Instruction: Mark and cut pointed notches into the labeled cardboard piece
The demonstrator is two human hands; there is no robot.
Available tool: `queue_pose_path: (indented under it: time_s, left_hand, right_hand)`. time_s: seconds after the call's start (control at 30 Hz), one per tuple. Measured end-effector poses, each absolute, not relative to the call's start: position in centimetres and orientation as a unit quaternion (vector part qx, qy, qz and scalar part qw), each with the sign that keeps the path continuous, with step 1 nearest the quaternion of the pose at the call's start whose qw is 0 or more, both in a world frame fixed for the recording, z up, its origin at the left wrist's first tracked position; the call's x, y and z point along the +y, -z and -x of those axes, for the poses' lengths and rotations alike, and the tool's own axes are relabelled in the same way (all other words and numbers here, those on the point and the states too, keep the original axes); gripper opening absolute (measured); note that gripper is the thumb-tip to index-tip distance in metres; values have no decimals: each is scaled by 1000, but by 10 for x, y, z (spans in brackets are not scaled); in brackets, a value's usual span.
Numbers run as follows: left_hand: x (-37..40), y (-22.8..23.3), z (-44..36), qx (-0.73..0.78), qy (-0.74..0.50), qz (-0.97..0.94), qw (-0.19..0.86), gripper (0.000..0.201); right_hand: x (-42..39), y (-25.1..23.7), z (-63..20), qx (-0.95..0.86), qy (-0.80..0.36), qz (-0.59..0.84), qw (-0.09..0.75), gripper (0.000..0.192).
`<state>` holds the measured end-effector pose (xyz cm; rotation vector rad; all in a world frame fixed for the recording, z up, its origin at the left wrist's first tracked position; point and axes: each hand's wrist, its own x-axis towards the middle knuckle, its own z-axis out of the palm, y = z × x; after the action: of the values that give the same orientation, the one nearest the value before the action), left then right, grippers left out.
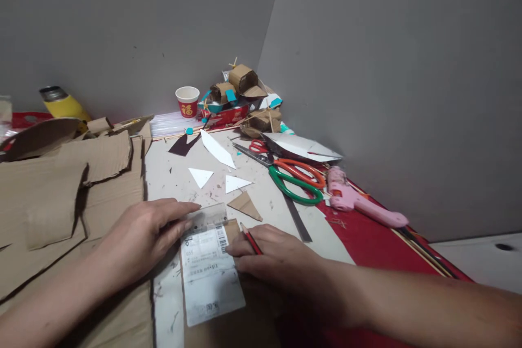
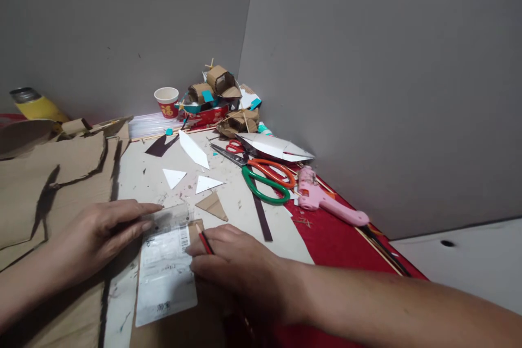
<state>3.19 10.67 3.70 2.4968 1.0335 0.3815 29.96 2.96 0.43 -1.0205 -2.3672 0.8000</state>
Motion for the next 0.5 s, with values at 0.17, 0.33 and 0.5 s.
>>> queue_pose_path:
  time_s: [0.17, 0.33, 0.5]
  left_hand:
    - [107, -35, -31, 362, -136, -896, 216, 29]
    - [110, -34, -40, 348, -139, -906, 196, 33]
    - [114, -32, -46, 334, -120, -913, 200, 36]
  right_hand:
    - [34, -5, -294, -877, -279, 329, 213, 16]
    - [28, -13, -290, -821, -341, 396, 228, 21]
    - [28, -19, -286, -808, -364, 405, 225, 25]
